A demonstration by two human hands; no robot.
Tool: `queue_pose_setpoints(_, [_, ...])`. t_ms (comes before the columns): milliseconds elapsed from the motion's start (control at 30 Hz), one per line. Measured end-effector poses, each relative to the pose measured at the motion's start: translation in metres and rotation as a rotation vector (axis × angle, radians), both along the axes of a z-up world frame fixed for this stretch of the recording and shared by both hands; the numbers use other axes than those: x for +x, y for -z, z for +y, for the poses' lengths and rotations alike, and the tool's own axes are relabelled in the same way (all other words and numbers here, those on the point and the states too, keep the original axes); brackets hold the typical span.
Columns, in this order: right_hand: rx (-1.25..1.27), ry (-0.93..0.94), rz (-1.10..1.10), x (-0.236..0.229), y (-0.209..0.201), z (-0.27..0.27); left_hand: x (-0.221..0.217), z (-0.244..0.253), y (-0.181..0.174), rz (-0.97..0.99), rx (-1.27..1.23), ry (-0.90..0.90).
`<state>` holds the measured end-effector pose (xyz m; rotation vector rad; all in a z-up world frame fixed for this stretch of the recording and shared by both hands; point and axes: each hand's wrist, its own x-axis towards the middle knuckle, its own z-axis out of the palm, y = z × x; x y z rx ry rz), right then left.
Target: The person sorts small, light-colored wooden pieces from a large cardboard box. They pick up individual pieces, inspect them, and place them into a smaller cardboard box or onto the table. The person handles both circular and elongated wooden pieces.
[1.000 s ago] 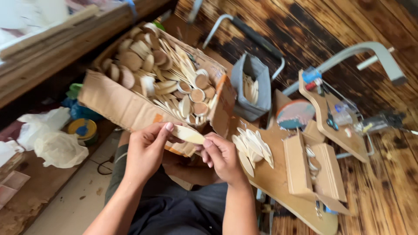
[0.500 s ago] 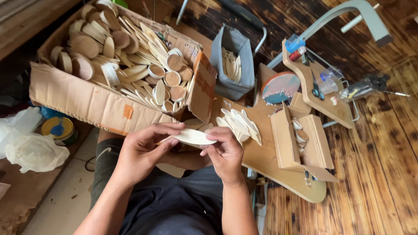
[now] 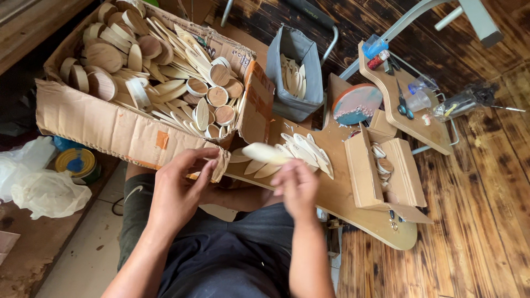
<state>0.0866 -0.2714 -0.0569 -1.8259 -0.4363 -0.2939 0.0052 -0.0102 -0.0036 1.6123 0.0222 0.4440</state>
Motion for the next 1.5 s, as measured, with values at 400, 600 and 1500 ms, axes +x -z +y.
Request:
queue_pose_setpoints(400, [-0.324, 0.573, -0.276, 0.074, 0.035, -0.143, 0.002, -0.005, -0.007, 0.005, 0.118, -0.008])
queue_pose_setpoints(600, [-0.511, 0.71, -0.178, 0.071, 0.049, -0.154, 0.001, -0.007, -0.011, -0.027, 0.15, -0.053])
queue_pose_setpoints(1500, [-0.389, 0.318, -0.447, 0.023, -0.026, -0.049, 0.249, 0.126, 0.092, 0.218, 1.624, -0.196])
